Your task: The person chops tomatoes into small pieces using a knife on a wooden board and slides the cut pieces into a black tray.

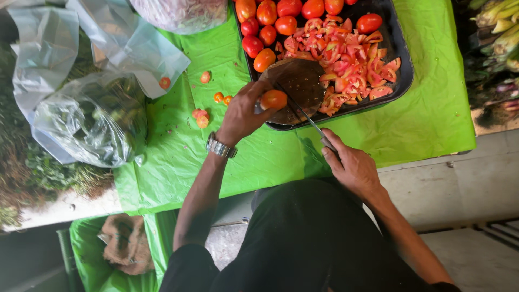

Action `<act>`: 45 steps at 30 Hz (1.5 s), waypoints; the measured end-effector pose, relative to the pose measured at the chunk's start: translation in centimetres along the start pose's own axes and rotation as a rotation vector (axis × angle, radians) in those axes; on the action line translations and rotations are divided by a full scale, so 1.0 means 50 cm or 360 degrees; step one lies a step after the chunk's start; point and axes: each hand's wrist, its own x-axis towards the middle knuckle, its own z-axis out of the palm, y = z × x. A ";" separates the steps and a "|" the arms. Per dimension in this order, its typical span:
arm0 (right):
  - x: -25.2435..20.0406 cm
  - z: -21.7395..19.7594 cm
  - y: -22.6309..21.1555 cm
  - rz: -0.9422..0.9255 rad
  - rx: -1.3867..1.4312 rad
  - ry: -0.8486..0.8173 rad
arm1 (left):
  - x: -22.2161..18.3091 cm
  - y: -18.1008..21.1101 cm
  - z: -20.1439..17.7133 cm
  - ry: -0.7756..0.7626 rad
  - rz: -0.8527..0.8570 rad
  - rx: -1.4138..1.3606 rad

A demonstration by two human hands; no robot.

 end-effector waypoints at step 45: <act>0.122 0.046 0.016 -0.0063 -0.0079 0.0149 | 0.009 -0.030 0.128 0.0390 -0.0122 -0.0370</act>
